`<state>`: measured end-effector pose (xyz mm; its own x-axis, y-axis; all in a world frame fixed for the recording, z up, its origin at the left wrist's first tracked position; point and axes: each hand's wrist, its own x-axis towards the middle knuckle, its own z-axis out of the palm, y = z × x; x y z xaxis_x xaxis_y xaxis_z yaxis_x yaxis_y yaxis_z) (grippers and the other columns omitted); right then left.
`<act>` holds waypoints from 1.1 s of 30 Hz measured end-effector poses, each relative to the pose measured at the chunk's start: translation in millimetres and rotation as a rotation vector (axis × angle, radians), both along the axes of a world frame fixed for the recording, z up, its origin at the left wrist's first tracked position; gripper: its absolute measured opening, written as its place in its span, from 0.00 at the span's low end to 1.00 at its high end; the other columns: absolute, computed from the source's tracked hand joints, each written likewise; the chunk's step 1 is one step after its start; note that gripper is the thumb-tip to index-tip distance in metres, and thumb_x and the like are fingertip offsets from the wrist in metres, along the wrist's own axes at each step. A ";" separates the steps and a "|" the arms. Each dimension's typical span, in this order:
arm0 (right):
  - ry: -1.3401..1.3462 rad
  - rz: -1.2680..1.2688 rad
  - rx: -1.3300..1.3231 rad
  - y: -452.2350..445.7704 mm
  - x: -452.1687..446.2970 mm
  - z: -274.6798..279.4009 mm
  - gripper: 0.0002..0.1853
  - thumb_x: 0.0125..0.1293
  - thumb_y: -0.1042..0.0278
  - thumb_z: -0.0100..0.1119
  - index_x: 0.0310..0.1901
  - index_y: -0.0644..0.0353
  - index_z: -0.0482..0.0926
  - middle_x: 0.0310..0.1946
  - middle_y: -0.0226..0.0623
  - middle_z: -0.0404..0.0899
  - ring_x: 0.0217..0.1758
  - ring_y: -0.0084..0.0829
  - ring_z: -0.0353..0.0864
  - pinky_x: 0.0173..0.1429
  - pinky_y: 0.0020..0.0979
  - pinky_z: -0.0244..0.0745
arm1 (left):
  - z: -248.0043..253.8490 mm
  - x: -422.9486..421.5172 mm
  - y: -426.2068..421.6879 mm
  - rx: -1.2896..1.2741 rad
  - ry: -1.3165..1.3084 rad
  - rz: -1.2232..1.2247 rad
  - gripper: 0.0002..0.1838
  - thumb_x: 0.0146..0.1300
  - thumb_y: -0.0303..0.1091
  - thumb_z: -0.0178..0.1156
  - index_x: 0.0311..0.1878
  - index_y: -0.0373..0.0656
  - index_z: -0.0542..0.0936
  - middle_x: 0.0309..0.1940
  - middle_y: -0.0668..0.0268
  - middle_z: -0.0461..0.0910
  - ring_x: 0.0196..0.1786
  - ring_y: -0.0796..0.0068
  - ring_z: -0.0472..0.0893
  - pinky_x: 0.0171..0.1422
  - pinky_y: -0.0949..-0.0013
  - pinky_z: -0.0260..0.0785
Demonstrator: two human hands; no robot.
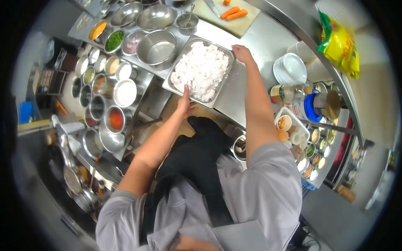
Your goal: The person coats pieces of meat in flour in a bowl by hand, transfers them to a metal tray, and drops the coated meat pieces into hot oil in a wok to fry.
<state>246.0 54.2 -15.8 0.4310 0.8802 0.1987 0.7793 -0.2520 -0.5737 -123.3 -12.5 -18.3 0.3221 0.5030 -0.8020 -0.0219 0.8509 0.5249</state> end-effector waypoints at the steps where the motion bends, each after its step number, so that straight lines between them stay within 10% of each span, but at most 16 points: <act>1: 0.078 0.085 -0.161 8.4 -1.8 7.4 0.18 0.68 0.55 0.53 0.45 0.60 0.84 0.40 0.48 0.85 0.47 0.47 0.83 0.53 0.41 0.76 | -16.1 2.5 -4.5 -0.011 -0.001 -0.007 0.47 0.66 0.71 0.48 0.74 0.39 0.59 0.69 0.53 0.66 0.68 0.52 0.69 0.64 0.45 0.67; 7: 0.008 0.285 -0.403 -13.2 12.3 -11.1 0.16 0.62 0.56 0.62 0.44 0.59 0.85 0.40 0.45 0.86 0.44 0.46 0.84 0.51 0.38 0.77 | -51.2 -2.8 -9.6 0.025 -0.191 0.247 0.43 0.69 0.65 0.51 0.70 0.33 0.62 0.64 0.52 0.72 0.63 0.54 0.75 0.67 0.49 0.68; 10: 0.269 0.215 -0.451 -66.7 2.3 -11.6 0.36 0.60 0.52 0.69 0.62 0.72 0.71 0.45 0.51 0.84 0.50 0.38 0.82 0.56 0.37 0.76 | -52.9 -30.7 -20.7 0.103 -0.153 0.319 0.42 0.69 0.64 0.53 0.63 0.28 0.68 0.58 0.49 0.76 0.56 0.58 0.79 0.62 0.52 0.72; 11: 0.249 0.303 -0.437 -84.6 -14.9 3.1 0.31 0.62 0.62 0.64 0.65 0.65 0.71 0.31 0.33 0.82 0.30 0.24 0.77 0.36 0.29 0.74 | -30.6 -36.7 -29.7 0.129 -0.101 0.350 0.41 0.69 0.64 0.52 0.61 0.27 0.70 0.55 0.49 0.77 0.53 0.60 0.80 0.59 0.53 0.73; 14: 0.363 0.392 -0.381 -120.2 -44.4 4.8 0.11 0.64 0.65 0.60 0.43 0.61 0.76 0.24 0.25 0.71 0.27 0.20 0.67 0.32 0.28 0.65 | -34.1 -75.0 -47.7 0.166 -0.056 0.401 0.36 0.70 0.56 0.56 0.61 0.26 0.71 0.51 0.51 0.78 0.50 0.61 0.77 0.53 0.57 0.73; 19: 0.548 0.514 -0.522 -124.4 -152.0 69.9 0.17 0.67 0.71 0.64 0.55 0.62 0.74 0.26 0.23 0.77 0.28 0.15 0.68 0.33 0.20 0.63 | -54.6 -171.4 -110.0 0.204 -0.219 0.625 0.33 0.71 0.55 0.56 0.55 0.26 0.75 0.52 0.51 0.80 0.54 0.63 0.80 0.54 0.60 0.75; 28: 0.367 1.354 -0.677 -95.1 -523.4 75.3 0.07 0.67 0.72 0.62 0.43 0.64 0.77 0.24 0.25 0.75 0.28 0.14 0.70 0.32 0.21 0.66 | 5.1 -387.0 -326.2 0.269 -0.022 1.530 0.29 0.70 0.53 0.60 0.51 0.29 0.78 0.42 0.55 0.83 0.40 0.68 0.84 0.46 0.64 0.78; 33: 0.014 1.819 -0.370 -117.6 -745.0 49.3 0.17 0.60 0.63 0.67 0.47 0.64 0.80 0.27 0.40 0.82 0.30 0.34 0.82 0.39 0.34 0.75 | 11.8 -455.9 -418.2 0.408 0.156 1.935 0.31 0.71 0.54 0.57 0.58 0.29 0.74 0.47 0.57 0.82 0.43 0.69 0.83 0.47 0.65 0.77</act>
